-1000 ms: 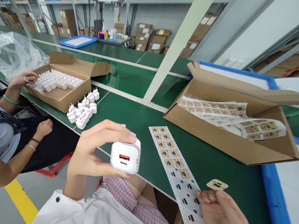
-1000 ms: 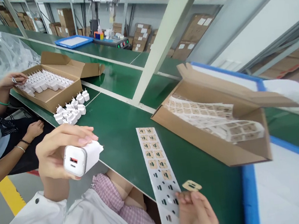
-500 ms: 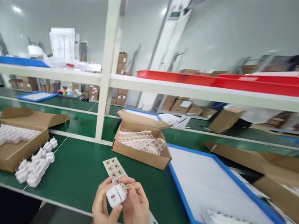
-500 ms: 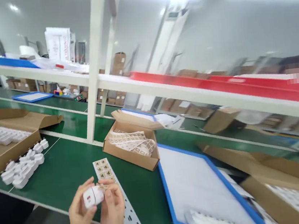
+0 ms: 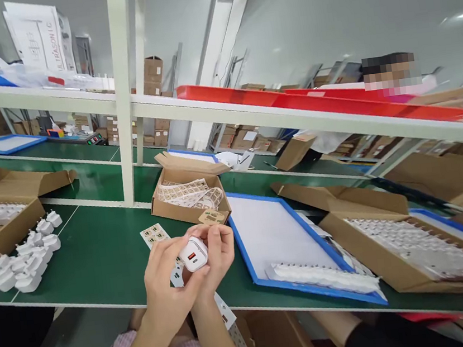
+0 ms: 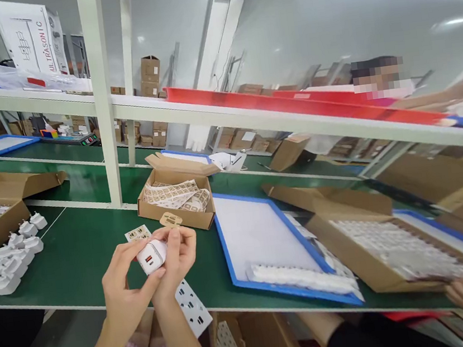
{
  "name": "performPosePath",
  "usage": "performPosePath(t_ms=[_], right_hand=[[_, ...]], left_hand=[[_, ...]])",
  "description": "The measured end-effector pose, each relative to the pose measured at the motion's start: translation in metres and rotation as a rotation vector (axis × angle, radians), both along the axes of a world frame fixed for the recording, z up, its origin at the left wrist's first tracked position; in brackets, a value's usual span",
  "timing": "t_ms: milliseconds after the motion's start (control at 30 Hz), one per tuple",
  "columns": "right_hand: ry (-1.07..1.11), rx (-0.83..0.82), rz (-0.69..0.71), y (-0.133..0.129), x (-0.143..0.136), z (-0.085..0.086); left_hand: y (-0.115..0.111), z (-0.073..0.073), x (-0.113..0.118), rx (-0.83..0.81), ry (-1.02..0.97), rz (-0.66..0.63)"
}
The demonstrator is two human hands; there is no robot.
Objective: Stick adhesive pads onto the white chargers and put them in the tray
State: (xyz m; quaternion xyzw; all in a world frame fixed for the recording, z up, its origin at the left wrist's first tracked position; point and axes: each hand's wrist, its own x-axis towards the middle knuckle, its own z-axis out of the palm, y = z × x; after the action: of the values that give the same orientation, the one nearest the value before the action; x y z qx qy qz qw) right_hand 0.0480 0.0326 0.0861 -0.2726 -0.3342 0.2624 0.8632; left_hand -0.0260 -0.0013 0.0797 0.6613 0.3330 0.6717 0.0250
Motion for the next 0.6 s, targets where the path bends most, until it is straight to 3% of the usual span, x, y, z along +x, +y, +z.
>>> performPosePath(t_ms=[200,400,533,600], right_hand=[[-0.212,0.186,-0.334,0.002,-0.007,0.003],[-0.278,0.197,-0.423,0.013,-0.003,0.0],[-0.405,0.213,-0.446,0.02,0.006,-0.002],[-0.525,0.24,-0.454,0.029,0.015,-0.001]], left_hand=[[-0.015,0.0,-0.013,-0.144,0.002,0.002],[-0.02,-0.01,-0.023,-0.284,-0.174,-0.019],[-0.01,-0.035,-0.059,-0.408,-0.284,-0.151],[0.004,-0.058,-0.091,-0.476,-0.352,-0.046]])
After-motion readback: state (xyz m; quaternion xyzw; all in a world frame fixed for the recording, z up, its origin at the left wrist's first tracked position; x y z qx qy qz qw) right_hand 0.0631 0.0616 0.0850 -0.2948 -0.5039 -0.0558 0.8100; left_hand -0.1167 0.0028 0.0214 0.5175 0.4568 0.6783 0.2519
